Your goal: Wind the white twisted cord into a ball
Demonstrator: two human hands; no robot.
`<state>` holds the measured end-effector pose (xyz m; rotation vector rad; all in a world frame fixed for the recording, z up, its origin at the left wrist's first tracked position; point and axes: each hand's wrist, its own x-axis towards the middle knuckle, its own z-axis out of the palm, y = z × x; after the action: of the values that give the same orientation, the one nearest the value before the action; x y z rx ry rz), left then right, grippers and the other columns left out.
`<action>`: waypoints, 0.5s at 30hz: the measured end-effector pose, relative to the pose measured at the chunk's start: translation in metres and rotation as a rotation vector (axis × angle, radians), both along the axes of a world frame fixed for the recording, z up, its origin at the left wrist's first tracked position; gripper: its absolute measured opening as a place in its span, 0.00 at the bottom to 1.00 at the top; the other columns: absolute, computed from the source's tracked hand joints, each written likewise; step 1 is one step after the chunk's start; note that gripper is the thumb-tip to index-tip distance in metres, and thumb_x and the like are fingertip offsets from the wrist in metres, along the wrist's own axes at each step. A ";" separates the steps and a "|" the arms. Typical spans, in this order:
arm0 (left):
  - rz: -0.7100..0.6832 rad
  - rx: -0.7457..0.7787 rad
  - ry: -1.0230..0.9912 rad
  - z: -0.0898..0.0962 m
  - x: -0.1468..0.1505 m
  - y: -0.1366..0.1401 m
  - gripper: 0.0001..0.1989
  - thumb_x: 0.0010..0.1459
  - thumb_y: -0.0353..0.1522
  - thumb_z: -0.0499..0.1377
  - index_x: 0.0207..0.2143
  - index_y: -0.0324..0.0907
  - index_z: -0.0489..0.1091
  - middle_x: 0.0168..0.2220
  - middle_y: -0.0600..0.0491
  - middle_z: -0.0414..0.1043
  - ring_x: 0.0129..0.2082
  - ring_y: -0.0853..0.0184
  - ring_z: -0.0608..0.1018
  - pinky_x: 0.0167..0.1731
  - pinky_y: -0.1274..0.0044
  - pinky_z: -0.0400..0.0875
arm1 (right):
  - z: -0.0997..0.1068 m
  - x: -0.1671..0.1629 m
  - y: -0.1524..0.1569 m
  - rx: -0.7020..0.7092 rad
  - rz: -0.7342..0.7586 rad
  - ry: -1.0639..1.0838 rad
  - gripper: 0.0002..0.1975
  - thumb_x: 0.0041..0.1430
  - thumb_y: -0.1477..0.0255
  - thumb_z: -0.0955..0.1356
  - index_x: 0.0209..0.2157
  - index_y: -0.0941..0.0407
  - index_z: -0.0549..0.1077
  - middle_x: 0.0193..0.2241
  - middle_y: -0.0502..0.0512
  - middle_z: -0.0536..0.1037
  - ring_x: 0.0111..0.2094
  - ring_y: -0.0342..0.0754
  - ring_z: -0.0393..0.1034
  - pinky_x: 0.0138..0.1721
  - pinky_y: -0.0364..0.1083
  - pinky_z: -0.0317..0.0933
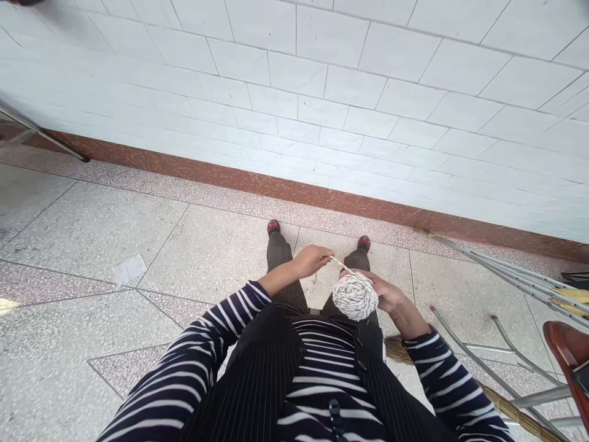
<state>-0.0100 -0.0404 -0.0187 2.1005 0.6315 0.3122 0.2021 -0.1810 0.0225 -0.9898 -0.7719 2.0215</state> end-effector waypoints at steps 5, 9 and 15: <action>0.183 -0.351 -0.091 -0.018 -0.007 0.035 0.10 0.61 0.33 0.59 0.31 0.36 0.76 0.30 0.49 0.78 0.30 0.69 0.78 0.33 0.79 0.73 | 0.030 0.014 0.009 0.053 -0.256 -0.080 0.34 0.33 0.73 0.76 0.49 0.50 0.75 0.53 0.56 0.77 0.57 0.65 0.67 0.58 0.60 0.62; 0.177 -0.404 -0.193 0.001 0.002 0.055 0.11 0.60 0.35 0.59 0.31 0.35 0.76 0.32 0.48 0.78 0.32 0.69 0.79 0.34 0.78 0.76 | 0.061 0.018 0.023 0.126 -0.390 -0.144 0.33 0.37 0.70 0.76 0.50 0.49 0.73 0.53 0.60 0.76 0.59 0.66 0.66 0.55 0.64 0.64; 0.172 -0.251 -0.215 0.025 0.011 0.078 0.11 0.63 0.32 0.56 0.34 0.34 0.75 0.31 0.48 0.77 0.29 0.71 0.77 0.31 0.80 0.73 | 0.132 0.017 0.042 0.319 -0.555 -0.186 0.27 0.37 0.74 0.75 0.44 0.50 0.74 0.51 0.58 0.77 0.59 0.63 0.67 0.55 0.61 0.69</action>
<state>0.0007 0.0378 0.0065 1.7489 0.6864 0.5202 0.2187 -0.1393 0.1541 -1.0678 -0.7814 1.3025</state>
